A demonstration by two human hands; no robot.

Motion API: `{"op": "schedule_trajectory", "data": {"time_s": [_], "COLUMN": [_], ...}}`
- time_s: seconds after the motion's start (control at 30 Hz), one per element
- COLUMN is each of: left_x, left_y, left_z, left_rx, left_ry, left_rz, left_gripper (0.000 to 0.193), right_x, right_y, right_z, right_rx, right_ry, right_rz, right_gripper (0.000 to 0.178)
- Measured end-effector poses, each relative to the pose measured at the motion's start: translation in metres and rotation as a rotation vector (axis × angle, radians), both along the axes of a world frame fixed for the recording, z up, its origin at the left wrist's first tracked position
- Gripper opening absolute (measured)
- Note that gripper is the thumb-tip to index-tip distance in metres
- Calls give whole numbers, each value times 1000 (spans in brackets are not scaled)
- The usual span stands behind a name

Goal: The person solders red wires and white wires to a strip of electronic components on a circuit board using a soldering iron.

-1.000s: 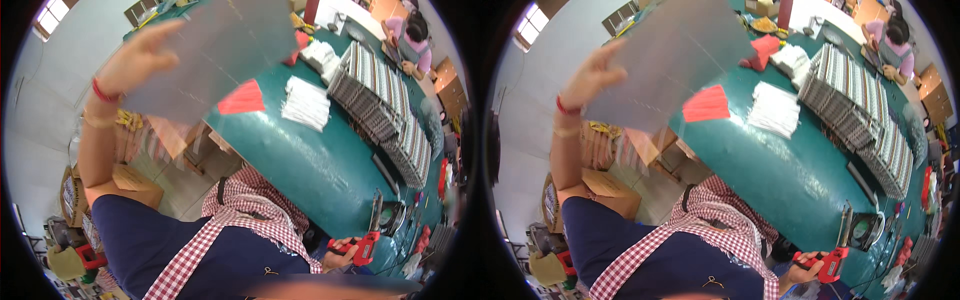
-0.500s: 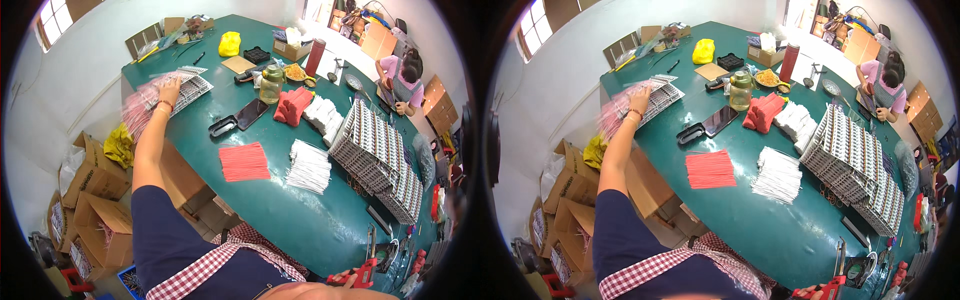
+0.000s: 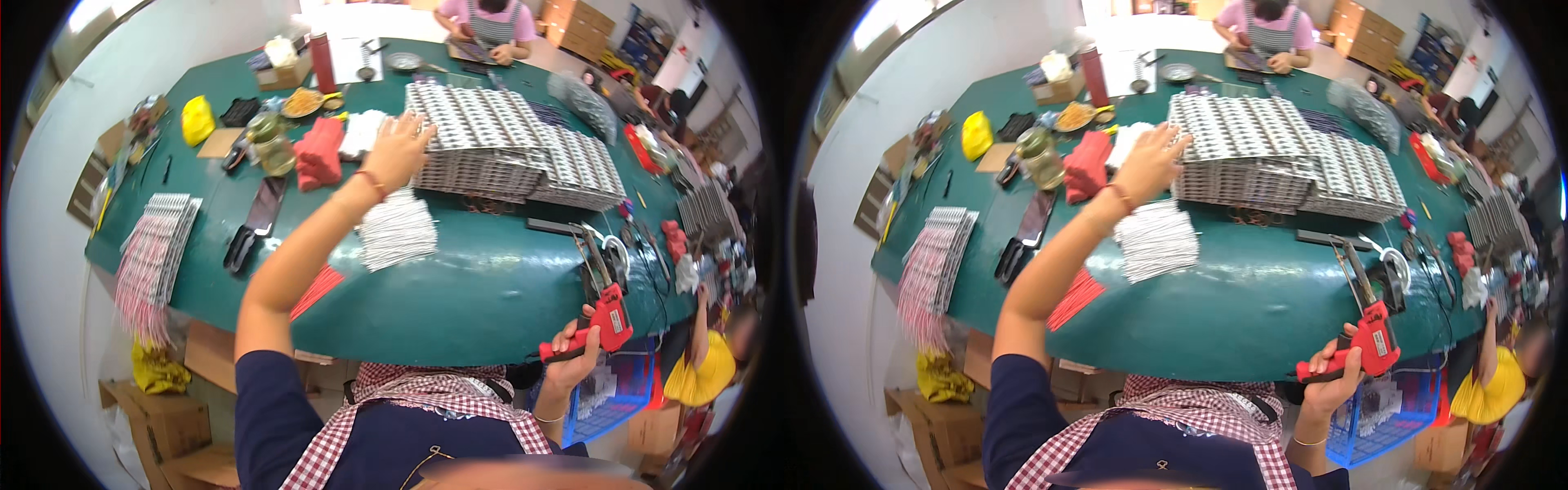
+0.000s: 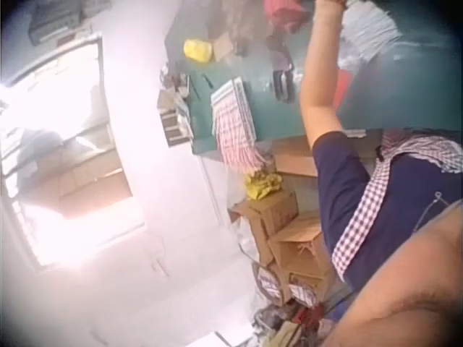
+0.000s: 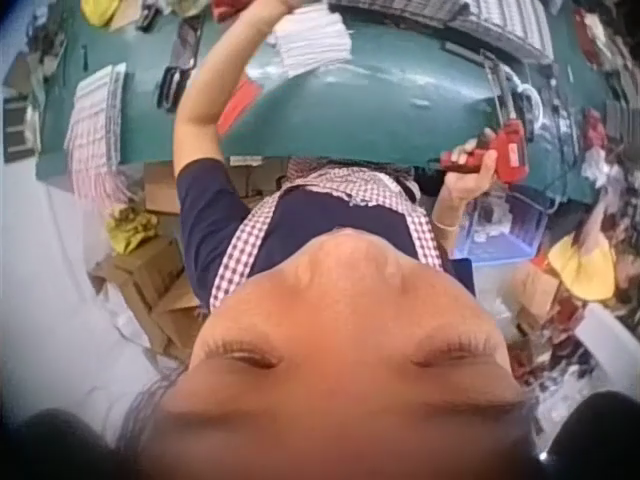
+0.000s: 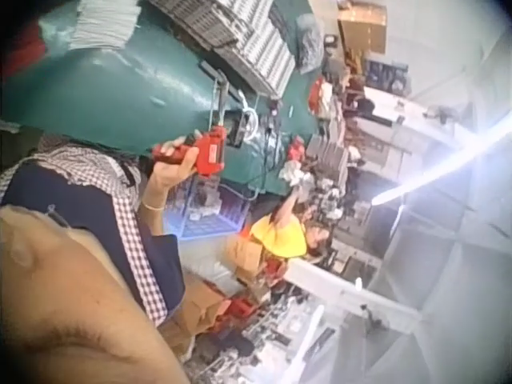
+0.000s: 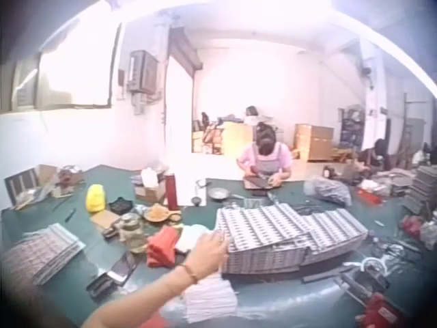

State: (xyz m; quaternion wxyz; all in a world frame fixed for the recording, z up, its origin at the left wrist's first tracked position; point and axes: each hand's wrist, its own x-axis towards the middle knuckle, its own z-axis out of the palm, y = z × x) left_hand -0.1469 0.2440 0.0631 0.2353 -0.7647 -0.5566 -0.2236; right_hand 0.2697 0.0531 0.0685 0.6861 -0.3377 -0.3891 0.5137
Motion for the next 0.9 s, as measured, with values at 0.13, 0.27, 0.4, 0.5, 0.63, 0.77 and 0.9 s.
{"op": "schedule_trajectory", "data": {"time_s": [0.13, 0.27, 0.4, 0.5, 0.63, 0.77, 0.9], "left_x": [92, 100, 89, 98, 119, 153, 191], "left_y": [60, 65, 33, -10, -114, -232, -302], "left_z": [20, 4, 15, 30, 33, 27, 1], "left_rx": [-409, -274, 37, -39, -25, -158, -273], "left_ry": [-86, 129, 223, 188, 243, 23, -66], "left_rz": [270, 365, 173, 225, 120, 41, 30], "left_gripper": [76, 43, 47, 48, 54, 50, 52], "right_x": [25, 63, 85, 85, 78, 78, 77], "right_y": [-18, -26, -9, 8, 9, 6, 4], "right_z": [5, -4, -2, 0, 0, -21, -29], "right_rx": [-9, -9, -10, 39, 80, -25, -61], "right_ry": [94, 77, 111, 216, 235, 277, 266], "right_rz": [-83, -160, -166, -102, 32, 72, 193], "right_gripper": [43, 39, 38, 39, 39, 42, 42]}}
